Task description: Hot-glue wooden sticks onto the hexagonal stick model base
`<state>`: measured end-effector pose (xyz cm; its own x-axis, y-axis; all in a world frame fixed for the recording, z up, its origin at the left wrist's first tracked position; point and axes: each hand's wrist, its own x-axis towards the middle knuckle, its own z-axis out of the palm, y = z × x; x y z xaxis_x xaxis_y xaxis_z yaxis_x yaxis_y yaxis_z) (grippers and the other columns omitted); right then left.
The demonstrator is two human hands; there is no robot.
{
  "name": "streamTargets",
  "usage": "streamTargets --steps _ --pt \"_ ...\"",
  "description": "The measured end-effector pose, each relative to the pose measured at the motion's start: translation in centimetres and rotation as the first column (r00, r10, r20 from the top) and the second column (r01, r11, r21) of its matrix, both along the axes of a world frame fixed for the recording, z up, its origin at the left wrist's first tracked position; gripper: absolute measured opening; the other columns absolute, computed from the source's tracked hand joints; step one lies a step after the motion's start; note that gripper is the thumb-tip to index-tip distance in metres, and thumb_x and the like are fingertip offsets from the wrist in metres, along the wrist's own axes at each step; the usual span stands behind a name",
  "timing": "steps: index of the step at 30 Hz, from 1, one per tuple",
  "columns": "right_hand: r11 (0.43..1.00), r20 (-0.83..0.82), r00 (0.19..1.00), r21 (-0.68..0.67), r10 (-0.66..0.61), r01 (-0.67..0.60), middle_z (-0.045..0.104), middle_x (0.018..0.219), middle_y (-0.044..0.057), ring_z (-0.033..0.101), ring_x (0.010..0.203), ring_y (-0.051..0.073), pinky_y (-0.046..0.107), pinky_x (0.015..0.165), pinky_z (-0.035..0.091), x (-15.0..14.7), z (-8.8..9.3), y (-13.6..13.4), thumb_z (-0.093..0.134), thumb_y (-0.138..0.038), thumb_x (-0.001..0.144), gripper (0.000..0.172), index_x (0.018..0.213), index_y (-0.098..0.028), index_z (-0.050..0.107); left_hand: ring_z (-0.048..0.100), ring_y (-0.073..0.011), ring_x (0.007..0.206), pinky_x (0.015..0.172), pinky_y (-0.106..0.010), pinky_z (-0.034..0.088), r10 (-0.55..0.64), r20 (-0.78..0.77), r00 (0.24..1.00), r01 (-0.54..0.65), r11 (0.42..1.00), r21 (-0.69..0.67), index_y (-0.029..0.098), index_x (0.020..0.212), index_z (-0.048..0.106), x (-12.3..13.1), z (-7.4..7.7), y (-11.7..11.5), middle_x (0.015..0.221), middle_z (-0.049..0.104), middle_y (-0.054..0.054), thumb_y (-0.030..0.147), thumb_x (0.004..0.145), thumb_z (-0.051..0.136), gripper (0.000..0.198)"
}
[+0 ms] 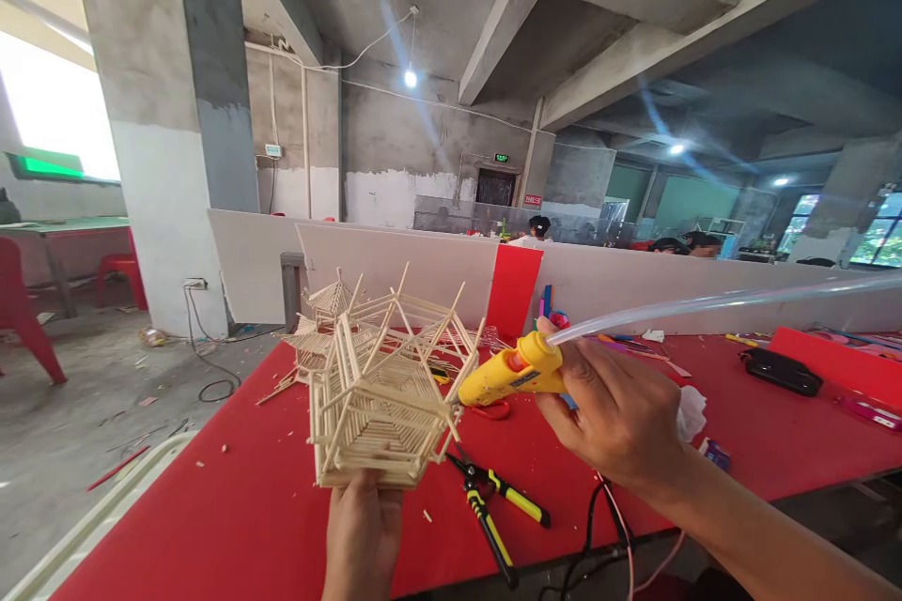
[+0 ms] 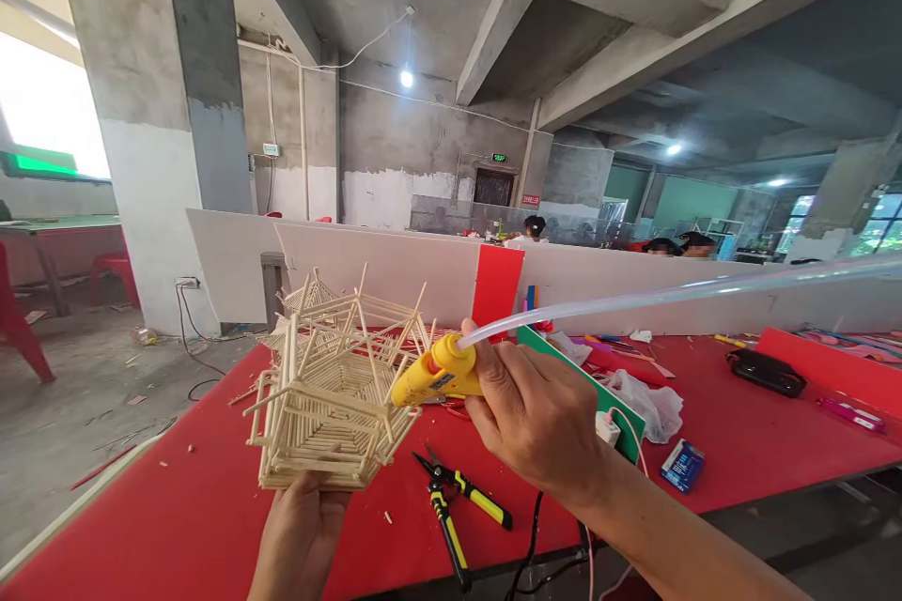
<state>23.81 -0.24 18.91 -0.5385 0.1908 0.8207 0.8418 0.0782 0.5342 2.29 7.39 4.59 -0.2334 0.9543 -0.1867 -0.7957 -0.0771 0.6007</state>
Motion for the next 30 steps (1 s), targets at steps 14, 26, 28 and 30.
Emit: streamTargets --steps 14,26,28,30 --pt "0.998 -0.004 1.0 -0.054 0.015 -0.015 0.065 0.077 0.003 0.06 0.065 0.018 0.032 0.058 0.046 -0.1 -0.6 1.0 0.062 -0.016 0.082 0.056 0.136 -0.009 0.049 0.073 -0.0236 0.095 0.083 -0.034 0.061 -0.041 0.042 0.998 0.043 0.997 -0.058 0.022 0.122 0.061 0.5 -1.2 -0.1 0.103 0.076 -0.008 -0.007 0.067 0.056 0.063" --pt "0.998 -0.014 1.0 -0.051 0.027 -0.027 0.063 0.074 0.001 0.057 0.064 0.017 0.032 0.06 0.043 -0.2 -1.0 1.5 0.065 -0.016 0.083 0.052 0.133 -0.011 0.051 0.074 -0.0224 0.089 0.068 -0.028 0.062 -0.049 0.044 0.998 0.056 0.984 -0.168 0.021 0.127 0.06 1.4 -1.7 0.0 0.104 0.075 -0.01 -0.008 0.069 0.05 0.066" --pt "0.998 -0.015 1.0 -0.059 0.026 -0.027 0.063 0.075 0.001 0.057 0.064 0.017 0.032 0.06 0.043 -0.1 -1.1 1.5 0.065 -0.016 0.083 0.052 0.132 -0.01 0.052 0.074 -0.0213 0.087 0.067 -0.027 0.061 -0.049 0.048 0.998 0.057 0.982 -0.177 0.02 0.128 0.06 1.3 -1.8 0.0 0.103 0.075 -0.01 -0.008 0.07 0.049 0.066" --pt "0.998 -0.016 0.999 -0.061 0.028 -0.029 0.064 0.076 0.002 0.058 0.065 0.017 0.032 0.06 0.043 0.0 -1.2 1.6 0.064 -0.016 0.083 0.051 0.132 -0.01 0.052 0.074 -0.0205 0.084 0.065 -0.026 0.061 -0.055 0.05 0.997 0.064 0.979 -0.192 0.019 0.127 0.06 1.3 -1.9 0.0 0.102 0.075 -0.011 -0.007 0.072 0.049 0.062"
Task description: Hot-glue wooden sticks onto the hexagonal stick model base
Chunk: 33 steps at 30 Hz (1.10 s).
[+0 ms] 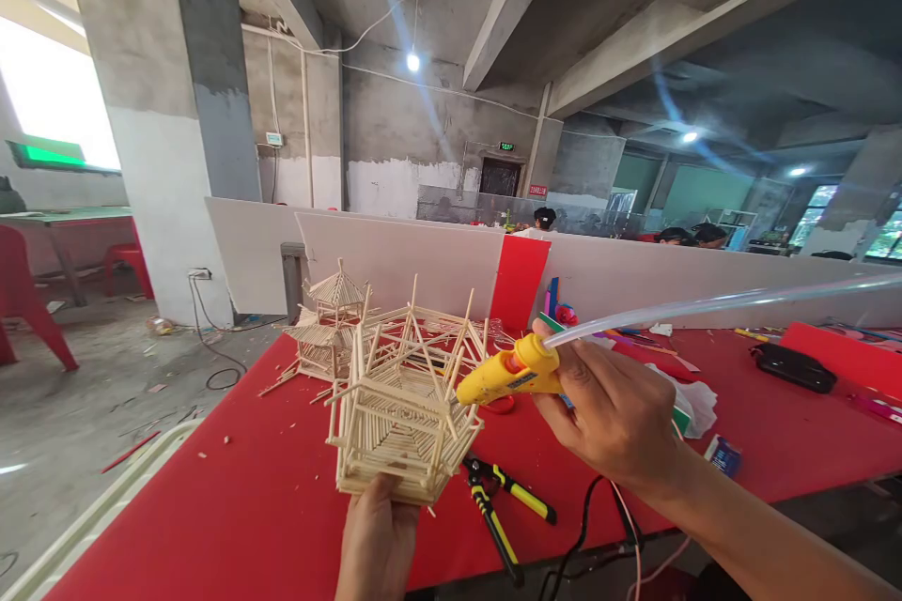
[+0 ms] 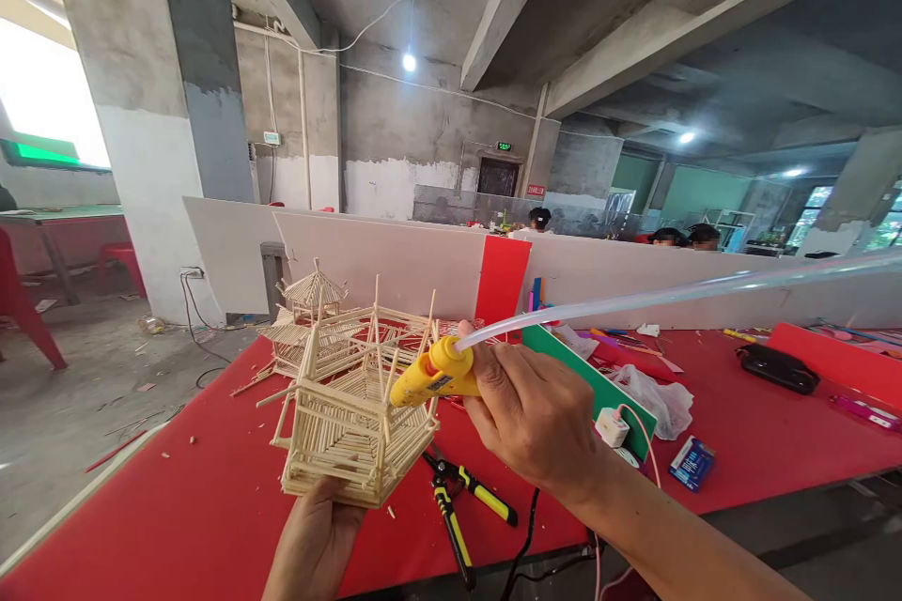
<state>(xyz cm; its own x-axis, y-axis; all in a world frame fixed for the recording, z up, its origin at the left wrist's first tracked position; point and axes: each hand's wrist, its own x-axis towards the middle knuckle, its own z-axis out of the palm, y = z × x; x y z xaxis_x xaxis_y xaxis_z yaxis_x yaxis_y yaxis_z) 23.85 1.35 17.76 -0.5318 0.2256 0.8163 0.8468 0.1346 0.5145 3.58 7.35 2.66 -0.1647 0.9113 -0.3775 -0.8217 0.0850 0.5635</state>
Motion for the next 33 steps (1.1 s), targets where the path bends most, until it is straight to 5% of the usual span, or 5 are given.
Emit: streamTargets --steps 11,19,25,29,33 --pt "0.994 -0.184 0.978 0.027 -0.096 0.103 0.068 0.083 0.004 0.061 0.067 0.017 0.03 0.056 0.041 0.5 -0.3 0.5 0.068 -0.034 0.083 0.04 0.116 -0.013 0.059 0.074 -0.02 0.085 0.067 -0.026 0.061 -0.018 0.005 1.0 0.018 0.999 -0.033 0.024 0.13 0.059 0.3 0.0 0.1 0.103 0.075 -0.008 -0.006 0.075 0.05 0.064" --pt "0.956 -0.433 0.886 -0.29 -0.166 0.037 0.07 0.097 0.01 0.068 0.083 0.024 0.031 0.062 0.047 0.5 -0.6 -0.2 0.055 -0.063 0.087 0.053 0.111 -0.015 0.059 0.074 -0.021 0.087 0.08 -0.033 0.061 -0.081 0.037 0.996 0.079 0.996 0.049 0.028 0.136 0.054 0.2 -3.2 0.3 0.102 0.077 -0.006 -0.004 0.076 0.053 0.068" --pt "0.866 -0.656 0.736 -0.455 -0.169 -0.206 0.07 0.107 0.009 0.068 0.094 0.025 0.034 0.073 0.051 0.4 -3.8 -0.4 0.042 -0.052 0.098 0.039 0.114 -0.02 0.059 0.075 -0.0205 0.08 0.08 -0.035 0.061 -0.078 0.042 0.996 0.077 0.997 0.014 0.022 0.129 0.059 -1.4 -4.1 0.7 0.092 0.078 -0.006 -0.004 0.074 0.052 0.062" --pt "0.845 -0.774 0.627 -0.392 -0.09 -0.363 0.071 0.102 0.007 0.068 0.095 0.021 0.03 0.077 0.052 -0.4 -6.6 -0.5 0.048 -0.049 0.097 0.031 0.105 -0.022 0.061 0.075 -0.0201 0.074 0.076 -0.034 0.062 -0.056 0.049 0.997 0.055 0.998 0.012 0.019 0.125 0.062 -2.6 -4.1 0.6 0.087 0.078 -0.006 -0.004 0.072 0.054 0.059" --pt "0.867 -0.829 0.556 -0.325 -0.069 -0.377 0.072 0.098 0.008 0.069 0.088 0.021 0.03 0.071 0.052 -1.2 -8.1 -0.8 0.049 -0.05 0.096 0.032 0.102 -0.021 0.062 0.075 -0.0195 0.073 0.076 -0.032 0.061 -0.045 0.068 0.997 0.04 0.996 0.074 0.019 0.124 0.064 -3.7 -4.7 0.4 0.085 0.079 -0.005 -0.005 0.071 0.052 0.059"
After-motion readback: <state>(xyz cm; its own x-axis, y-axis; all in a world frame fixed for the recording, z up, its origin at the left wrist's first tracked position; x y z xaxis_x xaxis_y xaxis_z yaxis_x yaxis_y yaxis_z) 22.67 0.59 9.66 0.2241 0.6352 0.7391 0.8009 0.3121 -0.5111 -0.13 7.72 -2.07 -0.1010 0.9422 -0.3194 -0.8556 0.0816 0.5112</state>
